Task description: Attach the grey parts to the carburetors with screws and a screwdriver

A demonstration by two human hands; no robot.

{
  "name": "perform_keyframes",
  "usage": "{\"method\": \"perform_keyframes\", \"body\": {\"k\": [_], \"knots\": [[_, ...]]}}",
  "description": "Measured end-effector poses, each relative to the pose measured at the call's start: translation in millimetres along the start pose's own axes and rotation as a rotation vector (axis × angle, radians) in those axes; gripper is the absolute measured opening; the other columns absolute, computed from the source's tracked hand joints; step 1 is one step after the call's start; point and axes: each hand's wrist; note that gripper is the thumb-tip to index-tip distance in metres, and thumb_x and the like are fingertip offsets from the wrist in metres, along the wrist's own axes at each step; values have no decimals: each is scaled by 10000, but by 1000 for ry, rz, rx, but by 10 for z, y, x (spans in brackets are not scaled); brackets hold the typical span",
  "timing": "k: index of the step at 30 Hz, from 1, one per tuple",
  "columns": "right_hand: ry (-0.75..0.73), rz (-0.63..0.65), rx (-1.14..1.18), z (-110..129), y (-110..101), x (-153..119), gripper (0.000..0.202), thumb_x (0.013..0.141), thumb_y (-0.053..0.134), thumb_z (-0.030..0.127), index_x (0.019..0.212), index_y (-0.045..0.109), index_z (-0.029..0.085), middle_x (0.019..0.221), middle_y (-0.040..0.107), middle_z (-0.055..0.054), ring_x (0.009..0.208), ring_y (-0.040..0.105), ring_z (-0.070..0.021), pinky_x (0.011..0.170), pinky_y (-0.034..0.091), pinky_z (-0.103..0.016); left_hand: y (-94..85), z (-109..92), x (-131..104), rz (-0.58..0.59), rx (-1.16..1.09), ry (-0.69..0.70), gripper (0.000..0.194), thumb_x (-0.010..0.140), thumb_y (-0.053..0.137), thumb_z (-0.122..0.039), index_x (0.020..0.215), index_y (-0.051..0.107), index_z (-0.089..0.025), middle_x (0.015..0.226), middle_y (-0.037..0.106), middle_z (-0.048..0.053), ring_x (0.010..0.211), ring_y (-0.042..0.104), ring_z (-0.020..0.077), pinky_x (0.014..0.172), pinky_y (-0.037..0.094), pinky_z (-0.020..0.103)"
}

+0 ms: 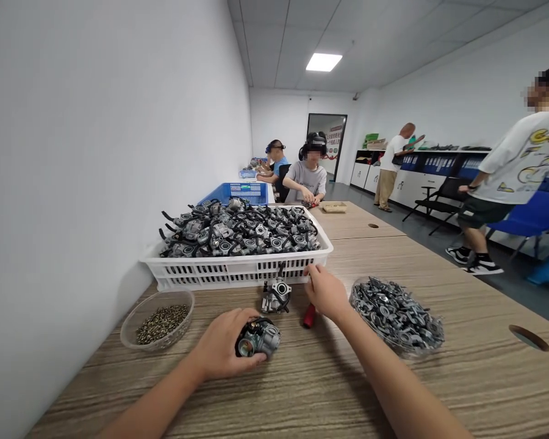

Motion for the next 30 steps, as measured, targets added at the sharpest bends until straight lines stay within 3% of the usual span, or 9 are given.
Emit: {"method": "perform_keyframes", "body": {"k": [4,7,11,15,17,19,21,24,30], "knots": [[-188,287,15,-241,-176,-276,549,802,581,11,1227,796,284,1318,727,-76,1153,709,-248,942,566,-331,-11,-51,-6,29,-19,-72,688,882,813,-589,1420,567,-238,1395,707,158,1309,687,408,1106,569,559],[-236,405,31,-277,-233,-352,683,807,539,-25,1366,770,294,1402,697,-100,1254,686,-263,1104,545,-405,-3,-58,1,32,-43,-102,692,897,810,-590,1426,546,-231,1437,666,177,1364,646,423,1143,552,580],[-266,463,2,-163,-260,-306,397,855,639,73,1167,785,270,1221,713,-91,1103,709,-271,975,558,-374,-3,-2,10,67,-92,-69,799,857,874,-589,1477,522,-227,1478,622,179,1408,605,424,1199,525,593],[-290,389,-55,-91,-355,-315,254,818,698,119,1033,685,255,1063,718,-58,905,696,-252,792,514,-340,-36,101,-6,121,-126,23,976,790,957,-538,1582,461,-255,1544,599,166,1453,579,412,1248,504,583],[-253,249,109,-64,-431,-340,172,897,679,151,1012,618,264,1023,738,-46,878,705,-240,791,519,-345,-60,144,-18,128,-145,30,998,785,971,-495,1605,449,-269,1567,604,159,1460,592,402,1252,509,569],[-180,76,467,6,-488,-364,107,1010,646,227,1022,553,279,1041,772,-51,912,749,-247,805,556,-362,-79,173,-30,117,-163,26,984,786,975,-450,1607,460,-281,1585,616,149,1457,617,392,1245,522,555],[-95,-22,897,137,-498,-393,141,1088,602,354,1009,507,287,1008,794,-53,855,790,-259,715,586,-365,-91,189,-38,107,-182,23,977,777,988,-436,1601,483,-293,1586,637,138,1446,643,385,1231,539,546],[-12,23,1329,394,-419,-463,290,1092,608,527,969,526,278,912,797,-44,697,800,-265,543,555,-335,-105,201,-41,107,-227,19,1010,740,1024,-480,1593,515,-298,1575,662,139,1441,656,392,1221,547,550],[114,113,1471,663,-178,-597,343,1103,610,555,943,518,265,769,786,2,523,758,-218,488,529,-293,-149,187,-18,106,-252,37,904,827,980,-519,1596,548,-319,1550,698,117,1400,696,362,1193,565,512]]}}
Point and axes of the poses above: each hand's wrist, its own x-axis towards the middle knuckle, its own y-axis out of the palm, z = x × y
